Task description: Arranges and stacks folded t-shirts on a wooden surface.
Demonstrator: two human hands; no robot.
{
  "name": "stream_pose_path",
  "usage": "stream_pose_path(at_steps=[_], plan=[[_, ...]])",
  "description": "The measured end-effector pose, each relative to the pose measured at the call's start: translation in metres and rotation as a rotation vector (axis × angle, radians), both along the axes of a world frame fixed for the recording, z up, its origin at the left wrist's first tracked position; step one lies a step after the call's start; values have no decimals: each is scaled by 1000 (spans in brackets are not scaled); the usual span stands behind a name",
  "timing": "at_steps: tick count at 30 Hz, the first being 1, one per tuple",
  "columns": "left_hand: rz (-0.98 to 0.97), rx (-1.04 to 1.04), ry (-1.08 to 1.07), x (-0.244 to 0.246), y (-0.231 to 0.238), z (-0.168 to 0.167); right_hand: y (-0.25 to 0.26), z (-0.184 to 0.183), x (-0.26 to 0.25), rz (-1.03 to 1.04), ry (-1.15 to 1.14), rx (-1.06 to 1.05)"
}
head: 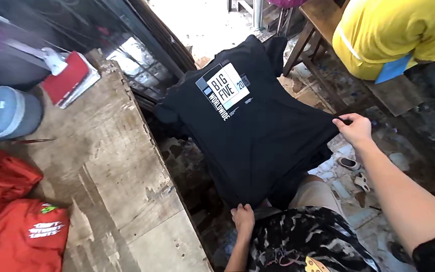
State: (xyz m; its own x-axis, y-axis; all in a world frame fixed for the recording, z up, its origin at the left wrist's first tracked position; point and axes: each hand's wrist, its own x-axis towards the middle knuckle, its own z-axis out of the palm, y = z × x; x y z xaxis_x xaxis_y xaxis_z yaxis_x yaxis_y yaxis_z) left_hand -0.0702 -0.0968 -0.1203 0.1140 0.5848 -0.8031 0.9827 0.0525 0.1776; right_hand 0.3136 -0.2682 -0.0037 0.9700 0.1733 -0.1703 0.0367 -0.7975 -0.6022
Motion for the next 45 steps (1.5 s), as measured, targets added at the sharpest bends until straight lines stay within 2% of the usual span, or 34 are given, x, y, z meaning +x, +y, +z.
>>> stream_pose_path(at_steps=[3,5,7,9,10,12,13,14,15,17,18,19,20,22,23,25,27,29,31,33,34,35,36,38,39,40,41,43,45], plan=[[201,-119,-135,5,-4,-12,-1,2,6,38,-28,-9],[286,-87,-167,2,-6,-19,-3,5,8,62,15,-28],[259,17,-170,-6,-2,-11,-8,6,14,94,161,-63],[362,20,-280,-20,6,9,-10,8,13,79,406,-137],[500,-63,-350,-25,12,18,-9,8,12,78,532,-207],[833,-443,-431,-31,36,32,-10,-3,13,95,638,-254],[932,-581,-458,-36,50,38,-10,-3,11,76,581,-167],[984,-587,-499,-40,62,47,-8,-2,7,36,490,-5],[1001,-483,-571,-43,72,58,-5,-3,4,-8,402,183],[955,-208,-732,-50,87,78,10,-13,-10,-86,252,522],[909,-103,-789,-55,94,85,17,-22,-18,-61,210,575],[858,-16,-821,-58,100,91,22,-32,-26,22,192,495],[791,77,-819,-60,105,92,22,-43,-33,178,202,276],[577,230,-736,-62,113,88,18,-73,-39,495,240,-303],[417,300,-660,-63,115,85,15,-82,-40,513,335,-485],[117,408,-516,-62,112,85,7,-84,-38,373,443,-587],[-6,441,-395,-52,97,87,0,-74,-46,236,324,-578],[5,397,-276,-38,85,86,-4,-72,-49,109,192,-456],[27,300,-170,-25,80,87,1,-64,-49,40,222,-430],[-39,171,-93,-17,80,91,2,-52,-51,-4,202,-352],[-85,138,-112,-12,83,96,1,-46,-48,-26,147,-289],[-101,157,-218,-7,85,103,0,-39,-44,-51,89,-219],[-59,223,-424,-3,87,107,-1,-31,-38,-75,51,-152],[209,262,-886,11,92,103,1,-16,-29,-137,38,-51],[308,297,-934,17,93,95,3,-10,-25,-175,48,-27],[315,367,-815,20,91,81,6,-4,-22,-212,62,-20],[237,394,-616,18,86,64,9,1,-20,-238,68,-12],[62,297,-269,10,65,24,13,6,-16,-237,60,16],[47,178,-110,3,42,-10,15,8,-13,-190,78,12]])
